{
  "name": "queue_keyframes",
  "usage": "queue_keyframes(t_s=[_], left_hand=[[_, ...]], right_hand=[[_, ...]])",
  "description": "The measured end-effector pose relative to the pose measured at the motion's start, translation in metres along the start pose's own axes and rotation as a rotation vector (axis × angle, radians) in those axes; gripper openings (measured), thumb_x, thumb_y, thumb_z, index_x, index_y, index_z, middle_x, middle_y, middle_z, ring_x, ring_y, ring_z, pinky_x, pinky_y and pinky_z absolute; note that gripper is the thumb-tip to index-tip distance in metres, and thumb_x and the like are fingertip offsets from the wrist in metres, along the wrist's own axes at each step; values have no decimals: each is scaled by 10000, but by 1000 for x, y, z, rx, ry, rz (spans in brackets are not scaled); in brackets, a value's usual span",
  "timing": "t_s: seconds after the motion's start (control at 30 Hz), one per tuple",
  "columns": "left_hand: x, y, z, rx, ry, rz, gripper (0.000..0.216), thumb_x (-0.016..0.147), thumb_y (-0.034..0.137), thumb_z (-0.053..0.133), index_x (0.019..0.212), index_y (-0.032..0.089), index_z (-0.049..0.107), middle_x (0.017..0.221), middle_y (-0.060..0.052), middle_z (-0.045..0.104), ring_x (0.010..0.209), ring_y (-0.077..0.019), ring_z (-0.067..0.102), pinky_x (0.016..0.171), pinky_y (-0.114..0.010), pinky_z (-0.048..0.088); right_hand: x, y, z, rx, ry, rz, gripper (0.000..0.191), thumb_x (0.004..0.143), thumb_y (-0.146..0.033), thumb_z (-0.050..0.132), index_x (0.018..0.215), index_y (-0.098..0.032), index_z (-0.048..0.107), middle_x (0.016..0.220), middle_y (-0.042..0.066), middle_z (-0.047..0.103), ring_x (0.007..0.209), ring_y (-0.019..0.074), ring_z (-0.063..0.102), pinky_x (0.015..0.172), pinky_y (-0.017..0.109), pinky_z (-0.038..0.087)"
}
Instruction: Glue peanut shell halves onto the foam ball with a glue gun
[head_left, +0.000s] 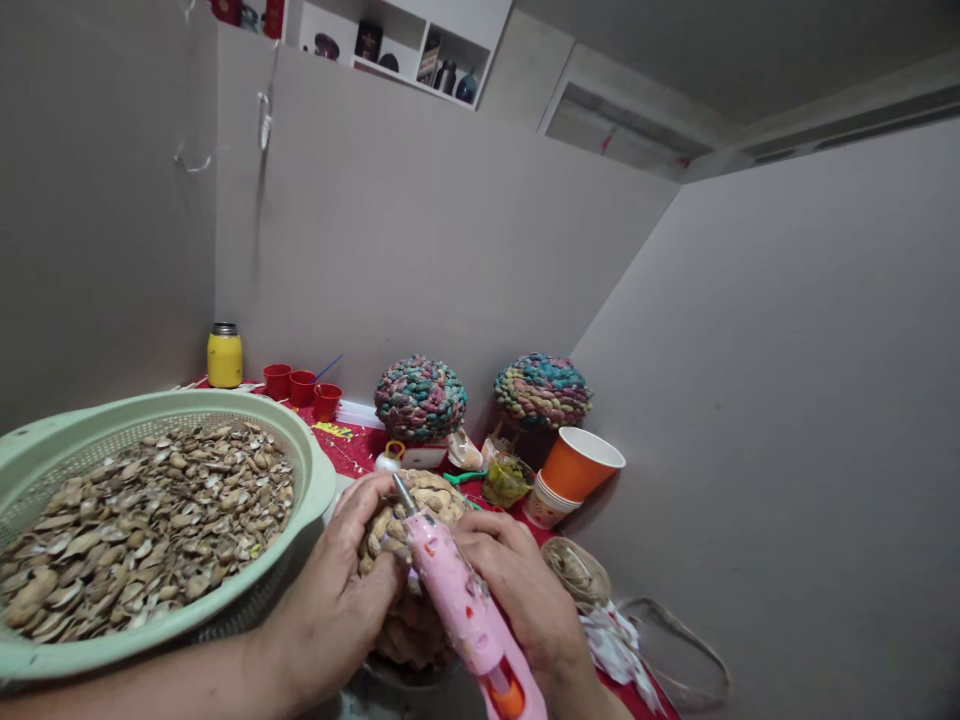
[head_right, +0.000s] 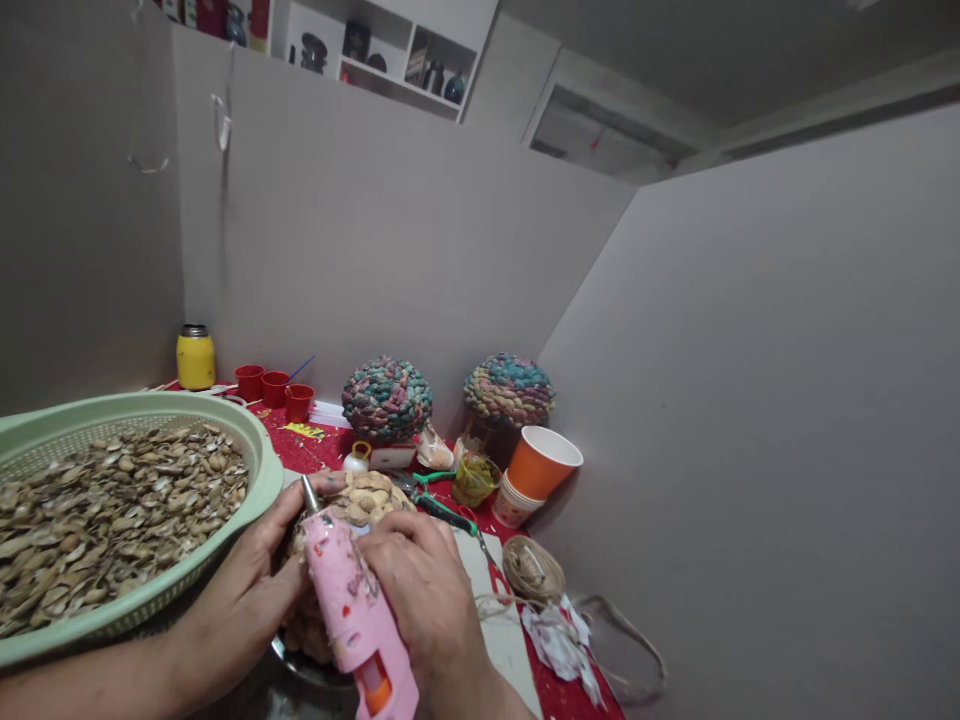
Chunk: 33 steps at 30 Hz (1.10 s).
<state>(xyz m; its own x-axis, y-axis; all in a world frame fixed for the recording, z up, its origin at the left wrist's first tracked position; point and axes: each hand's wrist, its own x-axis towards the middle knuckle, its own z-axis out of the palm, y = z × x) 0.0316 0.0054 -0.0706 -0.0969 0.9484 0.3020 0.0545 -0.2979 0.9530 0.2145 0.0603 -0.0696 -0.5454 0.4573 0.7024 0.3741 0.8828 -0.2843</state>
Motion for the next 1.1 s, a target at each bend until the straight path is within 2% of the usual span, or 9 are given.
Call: queue_keyframes(t_s=[0.1,0.17,0.3,0.4,0.53,0.67,0.83,0.93,1.1], left_hand=[[-1,0,0,8,4,5,422,842,223,543,1264,221,559,1321,-89,618,1274,-298,515,1101,-453,389],[-1,0,0,28,12,2,408,840,259,550,1247,231,555,1319,-86,617,1258,-306,528,1099,-468,385],[-1,-1,3,84,24,-14,411,837,287,561,1244,240,523,1333,-94,597,1253,-316,531,1093,-494,380],[0,-1,5,119,32,-21,417,837,306,566,1243,234,502,1321,-104,594,1253,-321,530,1088,-505,380],[1,2,7,163,30,-30,425,856,343,579,1252,233,473,1290,-100,599,1222,-309,555,1076,-495,393],[1,5,8,157,31,-51,439,863,354,586,1267,238,457,1319,-95,584,1241,-307,538,1066,-476,404],[3,11,9,156,35,-87,474,852,395,596,1270,227,449,1318,-93,584,1223,-295,544,1044,-434,430],[4,12,10,159,46,-101,486,846,397,612,1272,230,448,1310,-85,595,1212,-278,554,1015,-385,464],[5,12,12,148,80,-128,506,820,369,629,1275,245,447,1296,-81,614,1180,-273,588,954,-354,512]], right_hand=[[0,-2,-7,44,35,121,187,967,-313,553,883,-257,712,871,43,673,772,213,667,722,279,588],[-1,-3,-14,45,83,203,139,927,-346,632,1011,-261,702,934,46,685,791,226,676,707,283,592],[1,-2,-25,66,152,315,389,927,-414,627,1273,-241,585,1099,78,668,935,259,669,707,297,582],[7,0,-31,175,81,400,303,957,-410,581,1176,-206,624,1009,72,685,927,246,666,759,297,573],[13,5,-31,314,23,413,228,962,-393,547,956,-186,641,822,50,668,881,240,645,816,321,553],[12,7,-27,374,28,429,212,937,-380,554,945,-170,579,911,66,644,864,229,611,872,352,524],[10,-1,-26,352,16,385,195,948,-367,528,862,-194,500,797,22,558,758,203,574,789,314,507],[10,-6,-28,336,12,366,205,949,-365,513,843,-200,454,800,19,522,783,208,558,830,335,479],[11,-6,-28,357,8,367,203,958,-361,510,852,-197,456,821,22,536,830,212,562,788,314,453]])
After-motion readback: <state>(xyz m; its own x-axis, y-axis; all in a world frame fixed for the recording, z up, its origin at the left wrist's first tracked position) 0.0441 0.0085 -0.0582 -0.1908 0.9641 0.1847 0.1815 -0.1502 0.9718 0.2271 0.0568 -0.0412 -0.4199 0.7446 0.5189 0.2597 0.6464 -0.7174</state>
